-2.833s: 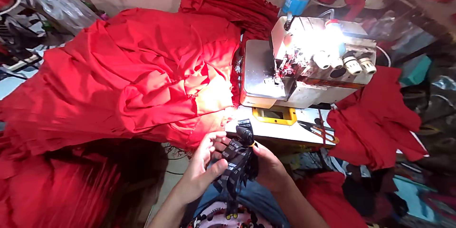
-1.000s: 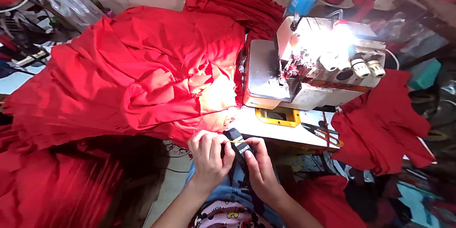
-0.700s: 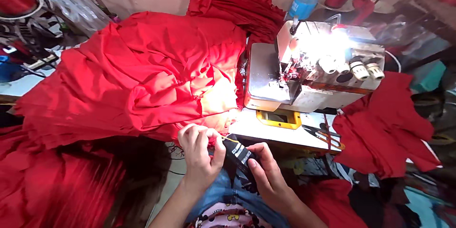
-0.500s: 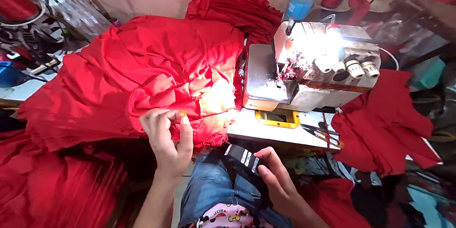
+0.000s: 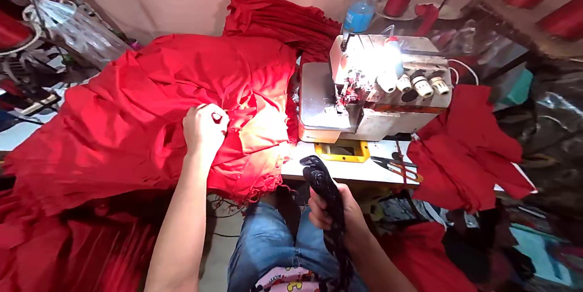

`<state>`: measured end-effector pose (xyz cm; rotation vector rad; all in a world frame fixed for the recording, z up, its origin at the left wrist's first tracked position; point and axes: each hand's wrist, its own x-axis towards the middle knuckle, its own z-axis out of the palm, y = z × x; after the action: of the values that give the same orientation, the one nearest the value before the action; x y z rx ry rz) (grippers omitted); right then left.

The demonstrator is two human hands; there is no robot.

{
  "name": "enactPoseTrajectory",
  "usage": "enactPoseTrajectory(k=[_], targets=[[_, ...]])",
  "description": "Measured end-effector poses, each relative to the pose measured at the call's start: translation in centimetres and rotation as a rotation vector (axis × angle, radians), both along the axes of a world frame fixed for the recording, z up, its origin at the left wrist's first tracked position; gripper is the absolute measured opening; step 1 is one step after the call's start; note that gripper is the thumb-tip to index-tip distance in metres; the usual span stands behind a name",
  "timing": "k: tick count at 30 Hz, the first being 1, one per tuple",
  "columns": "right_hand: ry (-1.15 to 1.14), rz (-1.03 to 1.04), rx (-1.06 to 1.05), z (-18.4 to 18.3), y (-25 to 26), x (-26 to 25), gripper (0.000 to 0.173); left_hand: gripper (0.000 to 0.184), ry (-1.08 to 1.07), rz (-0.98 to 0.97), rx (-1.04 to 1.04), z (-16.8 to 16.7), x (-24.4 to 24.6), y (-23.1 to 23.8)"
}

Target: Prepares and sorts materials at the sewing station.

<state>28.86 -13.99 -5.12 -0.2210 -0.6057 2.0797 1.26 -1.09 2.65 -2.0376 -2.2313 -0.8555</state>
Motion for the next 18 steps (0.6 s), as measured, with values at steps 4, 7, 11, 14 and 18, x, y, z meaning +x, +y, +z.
enactPoseTrajectory(k=[4, 7, 11, 14, 18], targets=[[0.026, -0.024, -0.014, -0.2, 0.1, -0.2, 0.042, 0.015, -0.008, -0.028, 0.054, -0.3, -0.2, -0.1], [0.005, -0.082, -0.007, -0.2, 0.0, -0.5, 0.043, 0.026, -0.055, 0.009, 0.208, -0.4, -0.2, -0.6], [-0.046, -0.225, -0.028, -0.3, -0.1, -1.0, 0.038, 0.033, -0.063, -0.157, 0.547, -0.5, 2.5, -4.8], [-0.139, -0.338, -0.016, -0.8, -0.1, -1.8, 0.028, 0.038, -0.351, -0.421, 0.285, -3.0, 7.3, -10.1], [-0.35, -0.459, -0.048, -0.4, -0.3, -3.5, 0.024, 0.05, -0.67, -0.547, -0.009, -5.9, 11.2, -12.0]])
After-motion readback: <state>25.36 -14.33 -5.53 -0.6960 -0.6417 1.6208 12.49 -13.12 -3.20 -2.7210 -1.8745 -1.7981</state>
